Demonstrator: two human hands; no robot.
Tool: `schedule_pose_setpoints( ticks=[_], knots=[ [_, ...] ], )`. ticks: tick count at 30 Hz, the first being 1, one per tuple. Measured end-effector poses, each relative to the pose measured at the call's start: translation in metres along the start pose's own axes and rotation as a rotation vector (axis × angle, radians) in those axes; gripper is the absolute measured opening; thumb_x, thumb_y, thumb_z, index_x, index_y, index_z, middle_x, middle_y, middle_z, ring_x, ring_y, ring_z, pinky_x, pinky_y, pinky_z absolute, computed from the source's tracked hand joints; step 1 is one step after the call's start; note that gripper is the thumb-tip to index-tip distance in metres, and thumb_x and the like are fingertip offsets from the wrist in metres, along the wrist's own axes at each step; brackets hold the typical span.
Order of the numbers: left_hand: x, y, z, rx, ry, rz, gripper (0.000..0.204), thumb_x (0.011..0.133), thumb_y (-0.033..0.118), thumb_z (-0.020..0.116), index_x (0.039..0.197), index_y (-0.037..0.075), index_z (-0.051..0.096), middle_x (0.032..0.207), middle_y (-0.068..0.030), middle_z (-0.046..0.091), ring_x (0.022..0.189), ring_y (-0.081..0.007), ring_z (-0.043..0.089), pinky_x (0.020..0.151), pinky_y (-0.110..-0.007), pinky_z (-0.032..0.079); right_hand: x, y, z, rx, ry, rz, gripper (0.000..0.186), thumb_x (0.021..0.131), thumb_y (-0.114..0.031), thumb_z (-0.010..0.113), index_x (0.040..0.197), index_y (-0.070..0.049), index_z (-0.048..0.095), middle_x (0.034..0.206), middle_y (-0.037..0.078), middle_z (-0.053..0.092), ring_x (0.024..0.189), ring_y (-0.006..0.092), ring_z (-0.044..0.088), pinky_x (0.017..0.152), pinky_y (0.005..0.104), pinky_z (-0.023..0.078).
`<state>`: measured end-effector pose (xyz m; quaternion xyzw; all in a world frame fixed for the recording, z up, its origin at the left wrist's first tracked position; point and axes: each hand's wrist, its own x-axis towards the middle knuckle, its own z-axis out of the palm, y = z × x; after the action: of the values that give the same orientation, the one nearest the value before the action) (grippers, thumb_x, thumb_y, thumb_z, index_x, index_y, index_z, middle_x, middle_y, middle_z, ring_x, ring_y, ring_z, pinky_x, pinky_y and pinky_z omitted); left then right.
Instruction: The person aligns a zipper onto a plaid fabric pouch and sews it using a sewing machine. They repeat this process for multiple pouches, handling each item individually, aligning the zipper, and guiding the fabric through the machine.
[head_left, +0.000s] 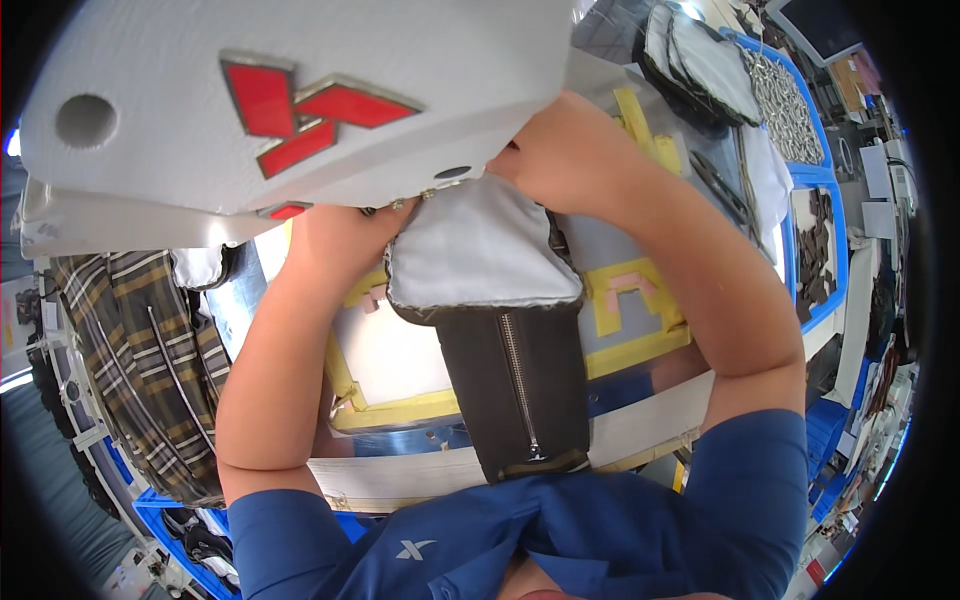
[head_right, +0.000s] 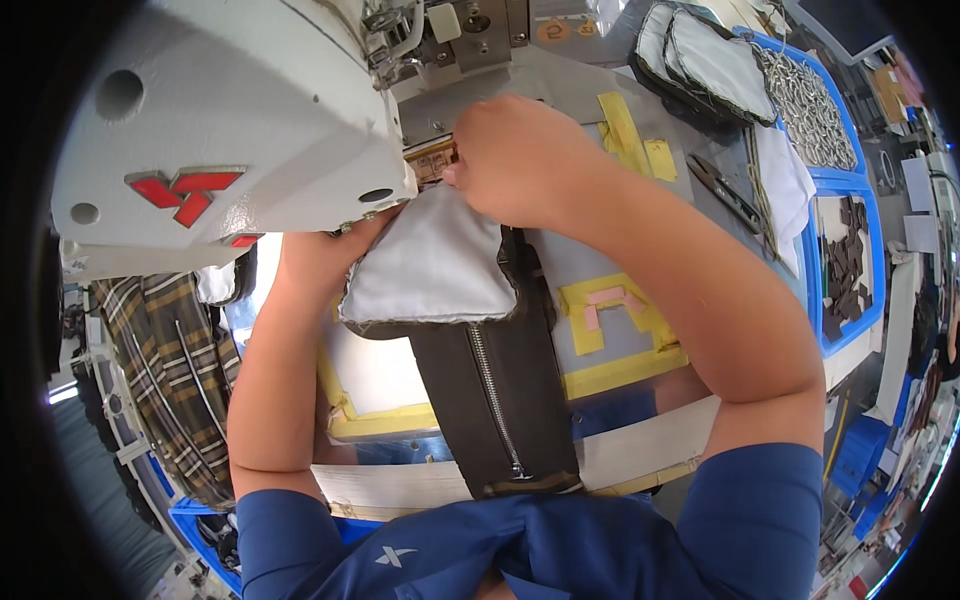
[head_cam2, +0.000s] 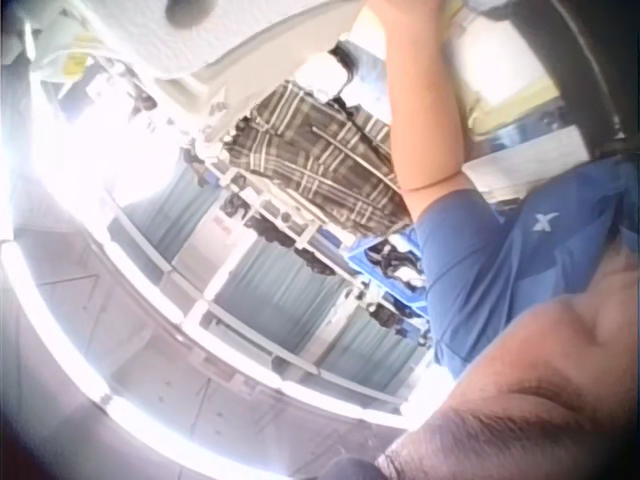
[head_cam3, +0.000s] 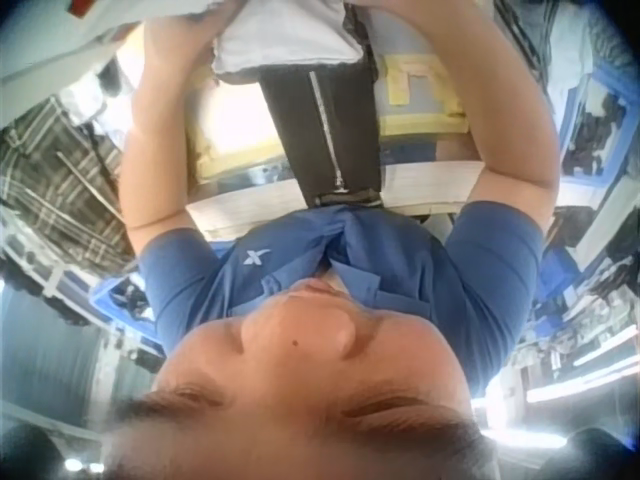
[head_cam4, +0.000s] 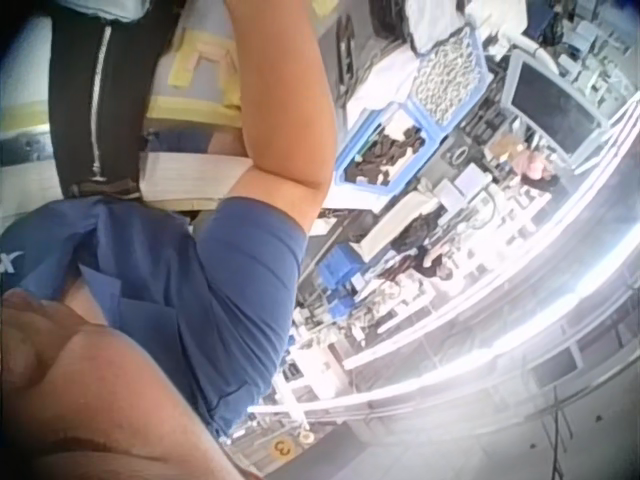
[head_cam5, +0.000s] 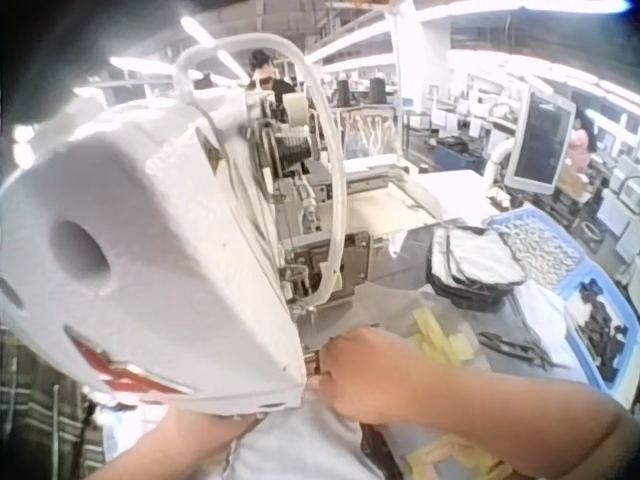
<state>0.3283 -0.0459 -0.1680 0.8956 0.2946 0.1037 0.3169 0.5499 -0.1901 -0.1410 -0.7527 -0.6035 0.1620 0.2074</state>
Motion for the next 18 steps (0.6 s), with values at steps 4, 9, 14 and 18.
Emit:
schedule_pose_setpoints(
  ticks=[4, 9, 14, 18],
  knots=[
    [0.000, 0.001, 0.002, -0.049, 0.034, 0.038, 0.032, 0.090, 0.016, 0.084, 0.120, 0.007, 0.078, 0.108, -0.0099, 0.080, 0.098, -0.0239, 0.075, 0.088, -0.038, 0.058, -0.002, -0.002, -0.003, -0.020, -0.009, 0.003, 0.034, 0.097, -0.029, 0.072, 0.093, 0.005, 0.077, 0.097, 0.026, 0.076, 0.100, 0.0463, 0.073, 0.088, 0.0539, 0.059],
    [-0.002, 0.008, -0.009, -0.009, -0.054, 0.047, 0.030, 0.094, 0.018, 0.082, 0.121, 0.005, 0.078, 0.112, -0.0117, 0.080, 0.102, -0.0273, 0.074, 0.091, -0.040, 0.058, -0.003, -0.006, -0.007, -0.007, -0.033, 0.047, 0.034, 0.097, -0.028, 0.072, 0.092, 0.006, 0.076, 0.096, 0.026, 0.076, 0.099, 0.0464, 0.074, 0.088, 0.0534, 0.059],
    [-0.002, 0.009, -0.014, 0.021, -0.185, -0.054, 0.040, 0.103, 0.037, 0.073, 0.133, 0.010, 0.074, 0.124, -0.0153, 0.078, 0.116, -0.0342, 0.073, 0.097, -0.043, 0.057, -0.004, 0.001, 0.002, -0.013, 0.032, 0.001, 0.033, 0.097, -0.027, 0.072, 0.092, 0.005, 0.077, 0.096, 0.025, 0.076, 0.098, 0.0462, 0.074, 0.086, 0.0534, 0.060],
    [-0.002, 0.009, -0.011, 0.010, -0.141, -0.066, 0.036, 0.099, 0.029, 0.078, 0.128, 0.008, 0.076, 0.119, -0.0126, 0.079, 0.110, -0.0301, 0.073, 0.094, -0.041, 0.057, -0.004, 0.003, 0.004, -0.005, 0.053, -0.017, 0.033, 0.098, -0.028, 0.071, 0.092, 0.004, 0.076, 0.096, 0.025, 0.076, 0.098, 0.0459, 0.074, 0.086, 0.0536, 0.060]
  ],
)
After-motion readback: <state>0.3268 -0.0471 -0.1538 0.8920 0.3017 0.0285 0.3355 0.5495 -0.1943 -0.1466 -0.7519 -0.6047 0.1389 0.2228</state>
